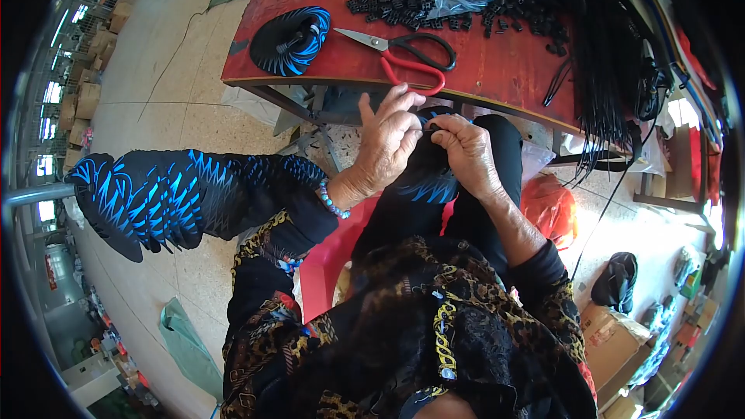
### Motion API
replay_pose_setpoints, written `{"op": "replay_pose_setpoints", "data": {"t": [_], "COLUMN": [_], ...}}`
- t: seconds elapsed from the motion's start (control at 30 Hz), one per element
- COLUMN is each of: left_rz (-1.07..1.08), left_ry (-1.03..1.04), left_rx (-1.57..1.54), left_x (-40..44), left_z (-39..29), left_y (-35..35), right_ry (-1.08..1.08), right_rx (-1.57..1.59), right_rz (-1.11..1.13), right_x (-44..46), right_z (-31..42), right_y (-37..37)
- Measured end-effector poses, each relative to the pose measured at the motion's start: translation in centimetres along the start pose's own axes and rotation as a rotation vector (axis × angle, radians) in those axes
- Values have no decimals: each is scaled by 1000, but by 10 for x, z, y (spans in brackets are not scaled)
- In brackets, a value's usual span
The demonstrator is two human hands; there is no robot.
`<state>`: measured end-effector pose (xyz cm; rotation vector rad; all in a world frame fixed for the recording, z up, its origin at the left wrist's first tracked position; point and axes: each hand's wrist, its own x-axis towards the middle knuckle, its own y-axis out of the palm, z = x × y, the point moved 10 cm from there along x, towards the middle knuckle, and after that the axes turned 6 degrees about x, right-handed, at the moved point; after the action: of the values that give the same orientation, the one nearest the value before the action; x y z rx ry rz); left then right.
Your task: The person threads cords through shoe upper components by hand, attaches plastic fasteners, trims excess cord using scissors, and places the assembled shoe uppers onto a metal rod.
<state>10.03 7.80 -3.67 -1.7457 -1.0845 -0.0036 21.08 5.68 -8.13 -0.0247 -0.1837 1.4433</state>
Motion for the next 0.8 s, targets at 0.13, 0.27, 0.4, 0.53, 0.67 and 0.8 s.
{"op": "replay_pose_setpoints", "data": {"t": [0.13,0.27,0.4,0.53,0.67,0.8], "left_rz": [-36,-26,-24,-56,-69,-17], "left_ry": [-65,-50,24,106,173,193], "left_rx": [-129,-92,-68,-8,48,74], "left_x": [-3,-2,-1,5,8,3], "left_z": [4,4,-3,-9,-18,-23], "left_y": [2,3,1,-2,-5,-5], "right_ry": [44,41,50,34,11,-10], "right_rx": [55,16,-5,0,-1,-30], "right_rz": [12,22,54,42,23,48], "right_x": [0,0,3,2,3,3], "right_z": [-2,2,-2,-4,-2,0], "right_y": [0,1,3,3,0,5]}}
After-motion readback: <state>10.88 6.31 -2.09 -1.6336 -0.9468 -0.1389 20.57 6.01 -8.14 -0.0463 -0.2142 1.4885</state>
